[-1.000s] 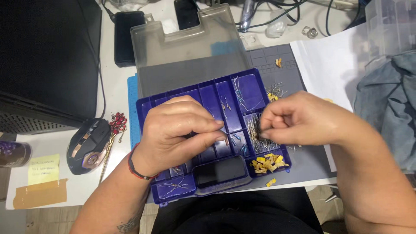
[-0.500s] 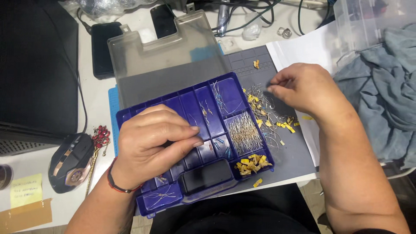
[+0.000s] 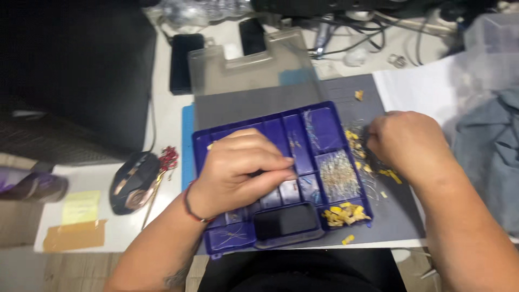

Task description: The person repeatedly picks small yellow cylindrical components and thin metal wires from a blue compartmentalized tray, joins them by hand, and places the assembled units into a separate compartment. The process continues throughout the clip with consistent hand movements and no visible tools.

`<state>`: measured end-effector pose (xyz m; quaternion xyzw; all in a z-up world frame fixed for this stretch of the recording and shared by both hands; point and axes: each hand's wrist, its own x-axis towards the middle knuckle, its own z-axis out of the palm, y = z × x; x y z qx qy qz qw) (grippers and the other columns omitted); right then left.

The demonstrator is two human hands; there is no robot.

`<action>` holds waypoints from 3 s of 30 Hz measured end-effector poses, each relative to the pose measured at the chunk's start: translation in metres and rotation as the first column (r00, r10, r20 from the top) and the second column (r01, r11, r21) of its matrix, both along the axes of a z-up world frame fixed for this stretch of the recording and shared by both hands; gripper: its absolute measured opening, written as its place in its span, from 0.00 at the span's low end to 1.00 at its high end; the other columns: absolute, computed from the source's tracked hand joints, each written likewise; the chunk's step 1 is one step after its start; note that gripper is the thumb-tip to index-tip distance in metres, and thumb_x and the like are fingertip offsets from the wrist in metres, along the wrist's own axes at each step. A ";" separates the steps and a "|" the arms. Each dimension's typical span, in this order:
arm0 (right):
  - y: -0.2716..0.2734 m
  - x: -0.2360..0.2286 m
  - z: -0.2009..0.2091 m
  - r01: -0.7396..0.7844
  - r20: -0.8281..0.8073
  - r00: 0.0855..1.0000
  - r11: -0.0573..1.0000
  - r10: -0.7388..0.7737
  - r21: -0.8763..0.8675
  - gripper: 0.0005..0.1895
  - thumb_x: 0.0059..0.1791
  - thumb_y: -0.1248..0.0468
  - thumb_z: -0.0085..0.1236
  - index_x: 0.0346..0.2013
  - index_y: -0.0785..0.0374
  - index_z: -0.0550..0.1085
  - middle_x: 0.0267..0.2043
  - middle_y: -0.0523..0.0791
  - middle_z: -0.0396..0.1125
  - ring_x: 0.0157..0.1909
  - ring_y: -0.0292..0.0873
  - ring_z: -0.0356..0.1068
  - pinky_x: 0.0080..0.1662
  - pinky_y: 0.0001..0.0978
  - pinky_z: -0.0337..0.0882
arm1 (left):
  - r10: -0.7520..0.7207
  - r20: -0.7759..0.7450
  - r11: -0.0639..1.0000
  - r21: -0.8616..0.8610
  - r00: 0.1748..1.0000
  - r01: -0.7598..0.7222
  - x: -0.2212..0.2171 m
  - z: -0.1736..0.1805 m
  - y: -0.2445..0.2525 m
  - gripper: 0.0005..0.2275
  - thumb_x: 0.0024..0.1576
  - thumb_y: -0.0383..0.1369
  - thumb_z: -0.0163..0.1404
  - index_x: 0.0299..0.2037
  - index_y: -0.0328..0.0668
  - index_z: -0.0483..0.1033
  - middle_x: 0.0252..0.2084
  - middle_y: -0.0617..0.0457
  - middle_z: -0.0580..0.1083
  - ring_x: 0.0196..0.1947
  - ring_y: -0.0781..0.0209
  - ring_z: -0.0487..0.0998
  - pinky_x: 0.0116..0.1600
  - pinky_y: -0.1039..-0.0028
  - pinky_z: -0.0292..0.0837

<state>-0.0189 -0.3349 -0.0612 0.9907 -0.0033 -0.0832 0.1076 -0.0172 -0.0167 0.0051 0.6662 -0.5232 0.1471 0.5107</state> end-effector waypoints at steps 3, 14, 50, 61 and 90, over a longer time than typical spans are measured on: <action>0.001 0.003 -0.004 0.009 -0.010 1.000 0.996 -0.010 -0.092 0.12 0.46 0.54 0.47 0.33 0.48 0.79 0.36 0.42 0.75 0.42 0.52 0.77 0.37 0.45 0.75 | 0.020 0.015 1.000 -0.007 1.000 -0.020 0.001 -0.007 0.001 0.05 0.56 0.27 0.62 0.36 0.36 0.79 0.32 0.49 0.79 0.32 0.57 0.81 0.40 0.70 0.74; -0.002 0.003 0.008 0.104 -0.102 0.990 0.995 -0.102 0.012 0.16 0.45 0.50 0.48 0.41 0.48 0.79 0.47 0.44 0.74 0.49 0.53 0.76 0.45 0.47 0.76 | 0.023 0.035 1.000 0.008 0.999 -0.023 0.002 -0.011 0.001 0.05 0.57 0.26 0.62 0.38 0.37 0.79 0.33 0.51 0.79 0.32 0.58 0.81 0.40 0.71 0.74; 0.047 -0.044 0.014 -0.667 0.711 0.669 0.597 0.217 0.445 0.07 0.44 0.71 0.62 0.37 0.64 0.74 0.40 0.48 0.75 0.35 0.44 0.73 0.40 0.32 0.72 | 0.033 0.057 0.976 0.214 0.998 -0.045 -0.004 -0.020 -0.004 0.11 0.60 0.34 0.59 0.47 0.36 0.78 0.42 0.47 0.79 0.40 0.50 0.80 0.48 0.64 0.75; 0.080 -0.053 0.016 -0.797 0.788 0.497 0.551 0.364 0.248 0.06 0.48 0.73 0.61 0.39 0.66 0.74 0.38 0.50 0.72 0.38 0.49 0.73 0.44 0.39 0.76 | 0.037 -0.011 0.957 0.287 0.999 -0.033 -0.008 -0.022 -0.006 0.14 0.57 0.41 0.60 0.46 0.40 0.78 0.42 0.49 0.78 0.39 0.51 0.79 0.49 0.65 0.73; 0.083 -0.058 0.028 -0.848 0.831 0.438 0.464 0.342 0.256 0.09 0.50 0.70 0.66 0.44 0.64 0.79 0.38 0.46 0.74 0.36 0.44 0.73 0.40 0.35 0.76 | 0.153 -0.223 0.942 0.328 0.963 -0.074 -0.009 -0.018 -0.007 0.01 0.58 0.31 0.55 0.35 0.47 0.79 0.29 0.60 0.77 0.26 0.67 0.77 0.33 0.76 0.72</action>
